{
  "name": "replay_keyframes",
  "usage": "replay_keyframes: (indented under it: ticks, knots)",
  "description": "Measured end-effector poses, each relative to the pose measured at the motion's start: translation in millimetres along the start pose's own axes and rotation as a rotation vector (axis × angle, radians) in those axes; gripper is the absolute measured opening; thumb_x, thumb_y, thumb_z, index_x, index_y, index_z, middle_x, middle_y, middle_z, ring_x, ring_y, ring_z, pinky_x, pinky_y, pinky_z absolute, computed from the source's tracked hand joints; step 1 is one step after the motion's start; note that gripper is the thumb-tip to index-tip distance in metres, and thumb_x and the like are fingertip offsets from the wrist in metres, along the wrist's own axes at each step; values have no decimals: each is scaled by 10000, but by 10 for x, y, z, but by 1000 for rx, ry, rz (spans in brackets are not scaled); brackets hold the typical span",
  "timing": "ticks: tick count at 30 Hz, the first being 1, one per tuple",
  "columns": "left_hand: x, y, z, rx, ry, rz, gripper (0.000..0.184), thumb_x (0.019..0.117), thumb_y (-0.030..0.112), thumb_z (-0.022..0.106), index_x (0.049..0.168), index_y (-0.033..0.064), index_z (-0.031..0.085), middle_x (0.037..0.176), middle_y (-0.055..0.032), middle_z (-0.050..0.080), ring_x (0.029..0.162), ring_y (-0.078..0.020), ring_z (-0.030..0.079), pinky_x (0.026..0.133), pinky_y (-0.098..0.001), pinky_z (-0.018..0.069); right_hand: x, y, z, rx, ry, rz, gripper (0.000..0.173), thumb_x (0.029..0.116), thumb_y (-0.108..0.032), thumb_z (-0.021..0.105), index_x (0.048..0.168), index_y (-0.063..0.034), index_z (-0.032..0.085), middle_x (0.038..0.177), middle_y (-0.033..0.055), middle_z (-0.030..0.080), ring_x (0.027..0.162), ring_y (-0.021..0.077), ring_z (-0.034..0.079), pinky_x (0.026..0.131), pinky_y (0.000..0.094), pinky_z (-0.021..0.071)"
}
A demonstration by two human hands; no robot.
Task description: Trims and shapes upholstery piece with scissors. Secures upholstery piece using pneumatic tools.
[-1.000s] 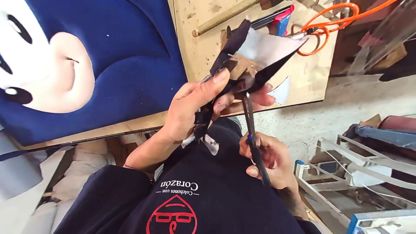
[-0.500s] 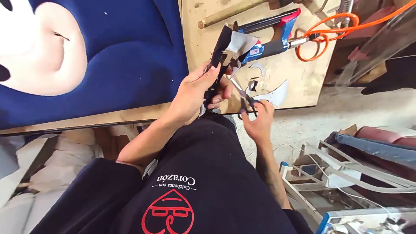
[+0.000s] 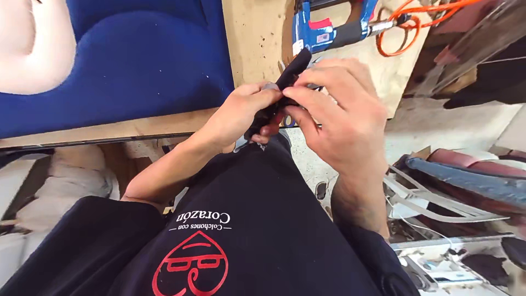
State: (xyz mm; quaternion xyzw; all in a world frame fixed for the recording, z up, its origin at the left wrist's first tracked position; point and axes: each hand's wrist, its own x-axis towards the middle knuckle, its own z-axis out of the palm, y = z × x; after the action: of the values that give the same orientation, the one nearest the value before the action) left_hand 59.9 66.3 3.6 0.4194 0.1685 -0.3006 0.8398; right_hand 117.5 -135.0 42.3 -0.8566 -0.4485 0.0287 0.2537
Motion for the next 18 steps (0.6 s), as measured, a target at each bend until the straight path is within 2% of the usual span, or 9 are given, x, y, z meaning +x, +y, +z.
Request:
replay_keyframes:
  ticks: [2,5,10,14,18]
  knots:
    - [-44,-21,4,19,33,9,345,1133,247,299,1167,49,579,804,-96,624,518,-125,567,410,-225,477,-3,-7,55,-2,-6,14,225,1001,-139,671,1194,-43,736,1145,146,703,1163,308,637,1019,453,497]
    - [-34,-64,-33,37,25,53,357,1113,186,284,1124,21,601,843,-124,684,506,-144,586,398,-247,479,-23,-33,131,26,14,20,202,996,-127,674,1158,-35,751,1117,164,682,1080,305,636,927,440,516]
    - [-62,-13,-36,64,-25,33,377,1109,158,285,1100,-9,623,843,-138,711,480,-132,591,391,-241,489,-93,20,180,120,148,-57,108,934,-37,730,1029,-34,782,1106,160,704,1095,287,660,936,411,554]
    - [-80,21,-16,75,-64,19,361,1123,156,319,1105,-25,630,850,-152,725,474,-120,593,387,-222,483,-132,58,152,167,187,-80,92,911,14,715,945,-40,782,1041,138,727,1073,285,669,920,426,556]
    - [-84,5,-5,56,-31,17,409,1121,183,299,1087,-16,655,857,-164,725,478,-121,590,400,-218,481,-133,28,160,168,195,-23,26,920,-16,733,916,-23,759,1018,140,725,1070,287,676,930,413,561]
